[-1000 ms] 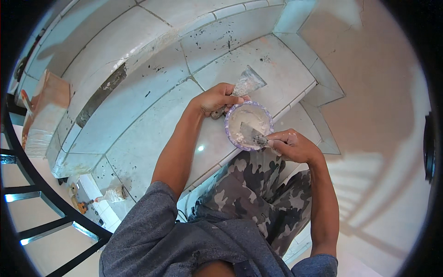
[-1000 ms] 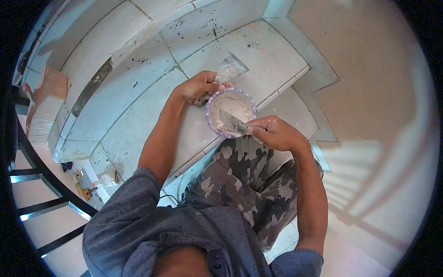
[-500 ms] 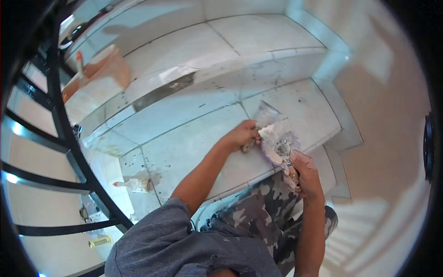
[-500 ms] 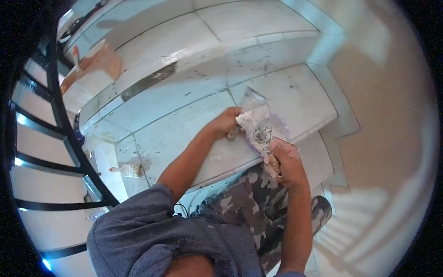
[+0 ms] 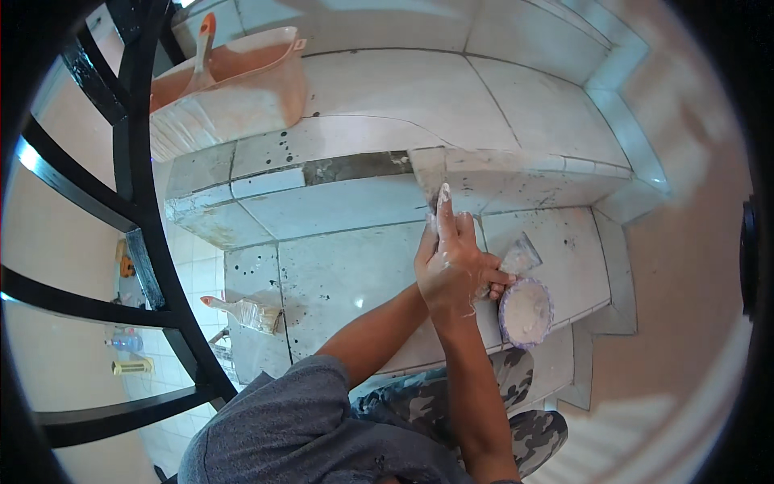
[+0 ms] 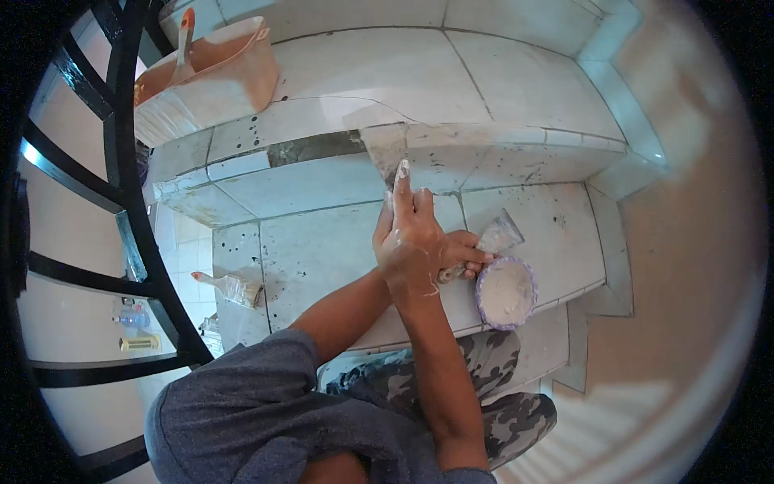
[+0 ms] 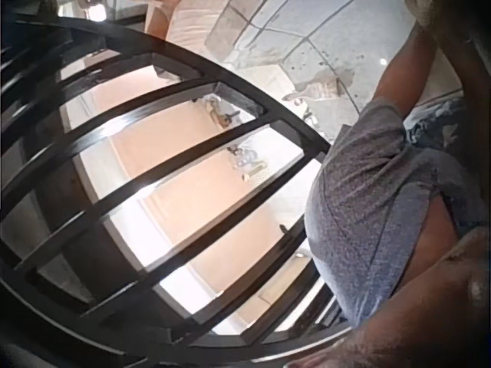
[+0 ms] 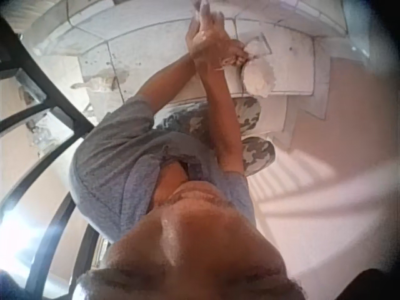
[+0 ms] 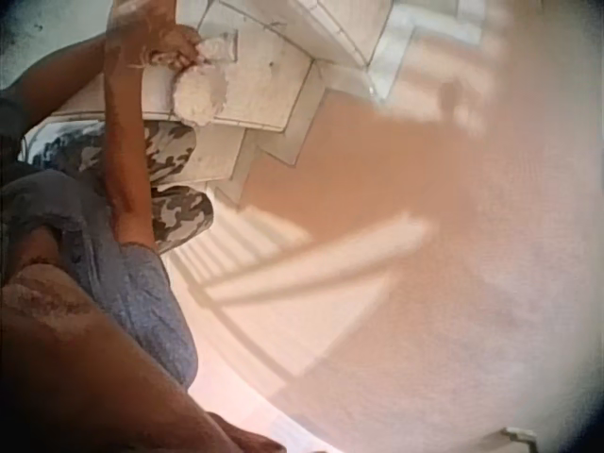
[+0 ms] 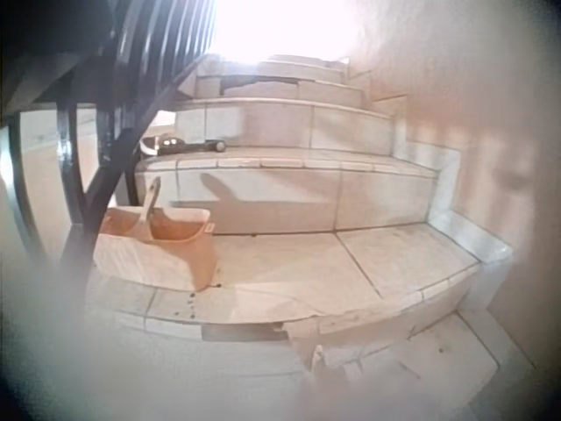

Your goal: The person applies white grout to the joints between white tiles on a spiral staircase using a small trowel and a plastic bag. They scoop grout from a small bowl, spread it into the gaps, and smooth the surface repeatedly.

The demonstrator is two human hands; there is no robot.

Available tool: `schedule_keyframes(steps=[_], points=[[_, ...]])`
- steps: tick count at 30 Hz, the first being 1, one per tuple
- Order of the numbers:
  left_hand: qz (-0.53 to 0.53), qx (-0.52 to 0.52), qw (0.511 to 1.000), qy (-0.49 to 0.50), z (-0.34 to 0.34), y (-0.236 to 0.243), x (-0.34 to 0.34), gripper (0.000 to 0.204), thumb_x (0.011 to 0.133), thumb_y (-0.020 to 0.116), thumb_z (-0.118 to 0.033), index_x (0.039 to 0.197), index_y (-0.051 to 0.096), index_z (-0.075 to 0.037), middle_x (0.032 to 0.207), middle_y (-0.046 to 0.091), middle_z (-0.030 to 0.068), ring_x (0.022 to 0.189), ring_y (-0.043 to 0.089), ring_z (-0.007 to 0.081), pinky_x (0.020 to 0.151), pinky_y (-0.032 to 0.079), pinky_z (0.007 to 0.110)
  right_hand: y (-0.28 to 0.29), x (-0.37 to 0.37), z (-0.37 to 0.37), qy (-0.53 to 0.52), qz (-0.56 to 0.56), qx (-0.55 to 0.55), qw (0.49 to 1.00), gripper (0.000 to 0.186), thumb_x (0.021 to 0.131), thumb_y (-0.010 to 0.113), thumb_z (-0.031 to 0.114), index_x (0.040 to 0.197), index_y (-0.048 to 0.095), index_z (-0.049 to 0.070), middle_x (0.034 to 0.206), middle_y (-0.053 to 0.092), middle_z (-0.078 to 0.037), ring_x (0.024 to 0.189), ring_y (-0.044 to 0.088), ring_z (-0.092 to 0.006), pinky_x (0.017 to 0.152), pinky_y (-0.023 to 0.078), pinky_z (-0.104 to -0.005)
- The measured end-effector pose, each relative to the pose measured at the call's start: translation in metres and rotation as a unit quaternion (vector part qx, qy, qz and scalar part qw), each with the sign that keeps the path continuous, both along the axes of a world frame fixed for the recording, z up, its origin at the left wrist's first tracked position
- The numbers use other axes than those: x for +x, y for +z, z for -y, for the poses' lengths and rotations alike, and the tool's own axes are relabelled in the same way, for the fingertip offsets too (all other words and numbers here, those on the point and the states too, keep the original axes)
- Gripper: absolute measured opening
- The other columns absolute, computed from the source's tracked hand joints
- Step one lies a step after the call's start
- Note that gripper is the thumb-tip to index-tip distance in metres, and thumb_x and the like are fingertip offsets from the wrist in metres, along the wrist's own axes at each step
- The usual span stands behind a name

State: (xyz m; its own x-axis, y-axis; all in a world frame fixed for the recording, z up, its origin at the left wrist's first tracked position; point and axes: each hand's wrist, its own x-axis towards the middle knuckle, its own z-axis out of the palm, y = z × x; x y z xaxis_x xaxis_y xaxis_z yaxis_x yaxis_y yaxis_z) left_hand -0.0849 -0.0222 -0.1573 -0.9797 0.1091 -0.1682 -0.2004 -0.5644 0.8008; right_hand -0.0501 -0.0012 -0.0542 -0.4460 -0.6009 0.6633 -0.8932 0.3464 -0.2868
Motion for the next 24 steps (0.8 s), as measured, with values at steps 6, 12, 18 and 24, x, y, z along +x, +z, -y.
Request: schedule_keyframes(steps=[6, 12, 18, 24], points=[[-0.044, 0.034, 0.997, -0.044, -0.006, -0.02, -0.017, 0.016, 0.098, 0.064, -0.018, 0.097, 0.062, -0.002, 0.078, 0.06, -0.0011, 0.066, 0.055, 0.0081, 0.06, 0.046, 0.023, 0.004, 0.024, 0.012, -0.05, -0.025, 0.107, 0.993, 0.045, 0.091, 0.062, 0.007, 0.134, 0.056, -0.003, 0.084, 0.059, -0.013, 0.063, 0.065, -0.0232, 0.049, 0.051, -0.0346], [-0.037, 0.044, 0.996, -0.071, -0.009, -0.002, -0.024, 0.02, 0.099, 0.063, -0.02, 0.087, 0.059, -0.004, 0.073, 0.058, -0.0013, 0.062, 0.054, 0.0082, 0.058, 0.044, 0.023, -0.017, 0.038, 0.014, -0.053, 0.023, 0.119, 0.991, 0.059, 0.087, 0.067, 0.008, 0.144, 0.05, -0.001, 0.082, 0.055, -0.01, 0.062, 0.065, -0.0218, 0.051, 0.054, -0.0338], [-0.032, -0.003, 0.997, -0.067, 0.004, 0.004, -0.013, 0.022, 0.1, 0.062, -0.019, 0.087, 0.06, -0.002, 0.073, 0.058, 0.0006, 0.064, 0.054, 0.009, 0.06, 0.044, 0.024, -0.003, 0.05, 0.003, -0.04, 0.081, 0.031, 0.995, 0.044, 0.091, 0.065, 0.01, 0.134, 0.06, 0.004, 0.087, 0.057, -0.012, 0.063, 0.064, -0.0289, 0.051, 0.05, -0.0402], [-0.03, -0.076, 0.997, 0.015, 0.005, 0.004, -0.008, 0.022, 0.1, 0.062, -0.02, 0.088, 0.061, -0.002, 0.073, 0.058, 0.001, 0.065, 0.055, 0.0093, 0.061, 0.044, 0.025, 0.022, 0.027, 0.006, -0.06, 0.031, 0.004, 0.998, 0.039, 0.09, 0.066, 0.011, 0.128, 0.065, 0.007, 0.085, 0.058, -0.012, 0.065, 0.065, -0.0334, 0.058, 0.052, -0.0441]])
